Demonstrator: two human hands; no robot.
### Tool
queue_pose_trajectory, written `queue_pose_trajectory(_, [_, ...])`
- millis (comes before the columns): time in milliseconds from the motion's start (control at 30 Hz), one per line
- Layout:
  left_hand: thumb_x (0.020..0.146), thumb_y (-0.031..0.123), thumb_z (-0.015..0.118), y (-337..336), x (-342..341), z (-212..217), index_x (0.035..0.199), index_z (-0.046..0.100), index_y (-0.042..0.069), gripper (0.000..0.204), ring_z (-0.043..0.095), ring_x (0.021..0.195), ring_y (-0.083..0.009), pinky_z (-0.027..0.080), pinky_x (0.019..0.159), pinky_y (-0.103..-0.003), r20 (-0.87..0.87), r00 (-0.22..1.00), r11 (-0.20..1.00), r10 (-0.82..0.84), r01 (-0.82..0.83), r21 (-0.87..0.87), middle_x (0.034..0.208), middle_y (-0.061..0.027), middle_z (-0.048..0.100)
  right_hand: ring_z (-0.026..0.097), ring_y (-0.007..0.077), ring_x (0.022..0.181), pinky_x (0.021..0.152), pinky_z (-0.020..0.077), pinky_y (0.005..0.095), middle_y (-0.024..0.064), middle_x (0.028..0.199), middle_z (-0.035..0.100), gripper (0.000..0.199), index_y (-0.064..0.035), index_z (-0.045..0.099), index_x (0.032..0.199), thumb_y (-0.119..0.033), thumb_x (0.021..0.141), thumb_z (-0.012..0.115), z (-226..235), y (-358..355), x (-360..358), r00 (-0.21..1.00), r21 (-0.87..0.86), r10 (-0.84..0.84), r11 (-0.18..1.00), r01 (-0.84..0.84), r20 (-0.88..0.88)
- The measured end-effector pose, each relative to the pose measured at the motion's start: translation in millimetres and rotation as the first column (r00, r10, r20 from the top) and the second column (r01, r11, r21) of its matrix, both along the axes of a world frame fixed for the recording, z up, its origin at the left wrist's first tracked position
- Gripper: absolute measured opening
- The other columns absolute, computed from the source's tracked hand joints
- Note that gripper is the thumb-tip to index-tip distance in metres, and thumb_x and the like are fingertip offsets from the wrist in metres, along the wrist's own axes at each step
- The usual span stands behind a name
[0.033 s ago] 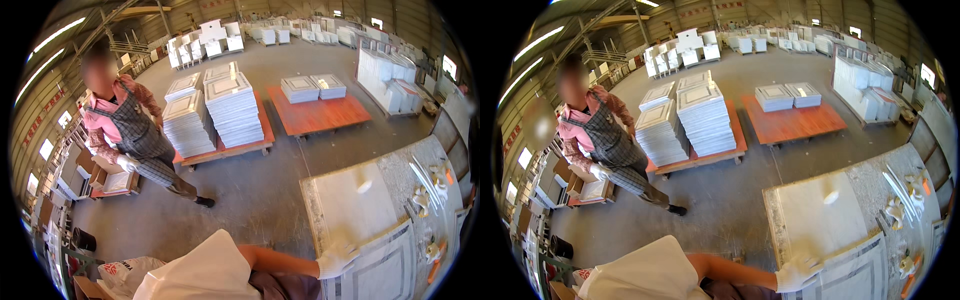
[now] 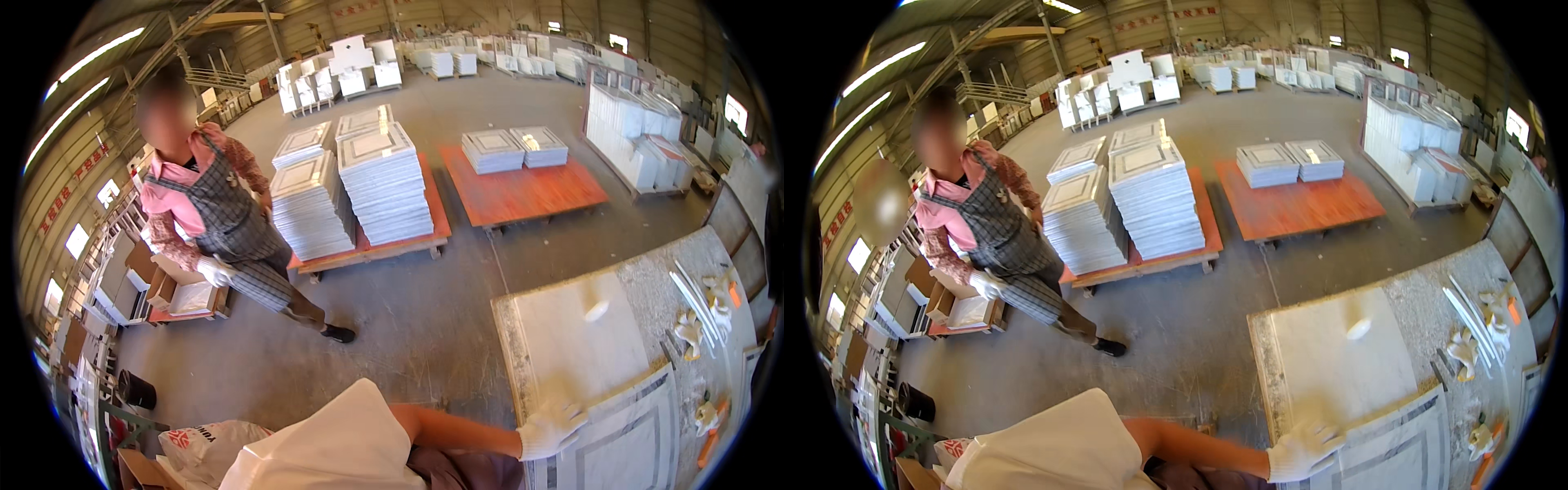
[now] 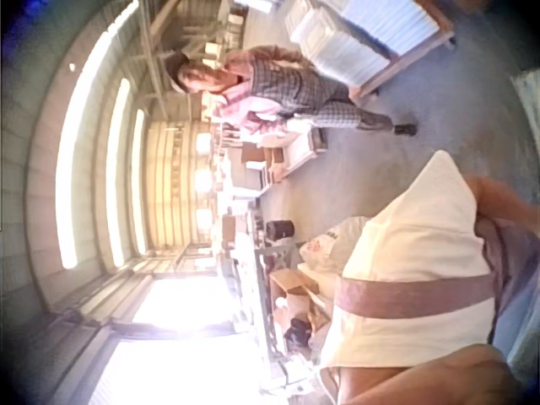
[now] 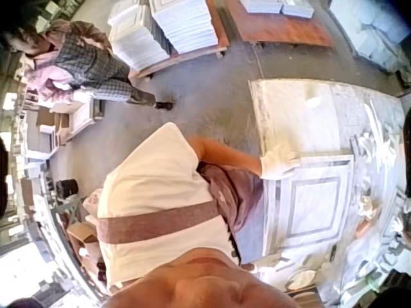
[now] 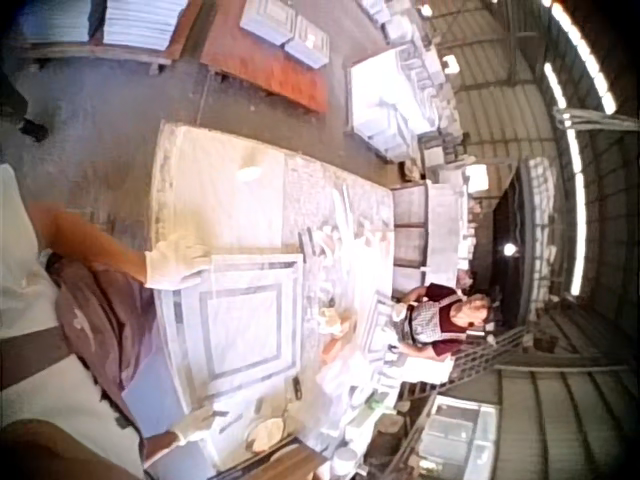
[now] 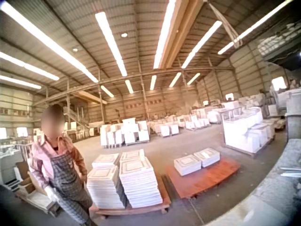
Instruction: The person uses a white cloth to wipe the surface of a large square marble tile with a grey border. They repeatedly rub the surface and edges of the tile while standing at a workbench in a factory setting. Other workers are visible in the background handling similar tiles.
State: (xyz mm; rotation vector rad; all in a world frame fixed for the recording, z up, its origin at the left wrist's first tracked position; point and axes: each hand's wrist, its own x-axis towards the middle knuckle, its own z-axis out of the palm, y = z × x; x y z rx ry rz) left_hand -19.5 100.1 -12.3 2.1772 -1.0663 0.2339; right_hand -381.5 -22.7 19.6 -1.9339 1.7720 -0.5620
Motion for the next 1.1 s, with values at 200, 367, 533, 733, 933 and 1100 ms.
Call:
queue_pose_trajectory(200, [0.085,0.024,0.067,-6,-4,-5,0.116,0.056,0.008,0.037,0.056,0.104,-0.0313,0.046,0.087,-0.045,-0.011,1.000,1.000,0.022,-0.022,0.011,0.111,-0.0118,0.057,0.069,0.0335,0.081,0.075,0.0556,0.0439,0.0210,0.099,0.072,0.050,0.0006,0.070,0.113,-0.042,0.104,0.047,-7,-6,4,1.000,-0.017,0.003,1.000,-0.003,0.024])
queue_pose_trajectory(367, [0.085,0.023,0.068,-4,-4,-1,0.117,0.056,0.008,0.037,0.056,0.106,-0.0317,0.046,0.088,-0.045,-0.042,0.999,1.000,0.003,-0.002,0.008,0.111,-0.0120,0.058,0.069,0.0345,0.081,0.075,0.0561,0.0437,0.0217,0.100,0.072,0.050,0.0008,0.070,0.114,-0.043,0.104,0.047,-12,-8,4,1.000,-0.026,0.002,1.000,-0.001,0.027])
queue_pose_trajectory(533, [0.087,0.021,0.067,-4,-4,-1,0.116,0.057,0.008,0.034,0.057,0.106,-0.0329,0.046,0.088,-0.045,-0.002,1.000,0.999,0.008,-0.008,-0.037,0.111,-0.0128,0.058,0.069,0.0351,0.081,0.075,0.0563,0.0434,0.0221,0.101,0.072,0.050,0.0011,0.069,0.115,-0.043,0.103,0.048,-16,-8,-2,1.000,-0.035,-0.018,0.999,0.019,0.024])
queue_pose_trajectory(733, [0.089,0.024,0.065,-4,0,-2,0.116,0.058,0.008,0.032,0.059,0.100,-0.0323,0.047,0.086,-0.046,-0.012,1.000,1.000,-0.009,0.008,-0.005,0.110,-0.0121,0.060,0.068,0.0345,0.081,0.075,0.0552,0.0433,0.0216,0.099,0.072,0.048,0.0013,0.069,0.114,-0.041,0.104,0.048,-14,2,6,0.999,-0.013,-0.030,0.999,0.031,0.038])
queue_pose_trajectory(933, [0.089,0.024,0.065,-14,26,0,0.115,0.061,0.012,0.029,0.059,0.097,-0.0312,0.046,0.083,-0.046,0.026,0.996,0.996,-0.084,0.083,0.025,0.104,-0.0091,0.061,0.067,0.0338,0.080,0.074,0.0541,0.0431,0.0211,0.097,0.071,0.046,0.0015,0.070,0.112,-0.039,0.104,0.049,-11,15,6,0.998,-0.004,-0.055,0.998,0.056,0.039])
queue_pose_trajectory(1100, [0.087,0.023,0.066,-31,50,-7,0.109,0.064,0.013,0.024,0.059,0.097,-0.0310,0.047,0.080,-0.046,0.111,0.982,0.988,-0.152,0.151,0.011,0.103,-0.0074,0.062,0.066,0.0332,0.080,0.074,0.0531,0.0430,0.0206,0.096,0.071,0.044,0.0017,0.070,0.111,-0.037,0.104,0.050,-6,24,6,0.997,0.009,-0.064,0.998,0.064,0.049])
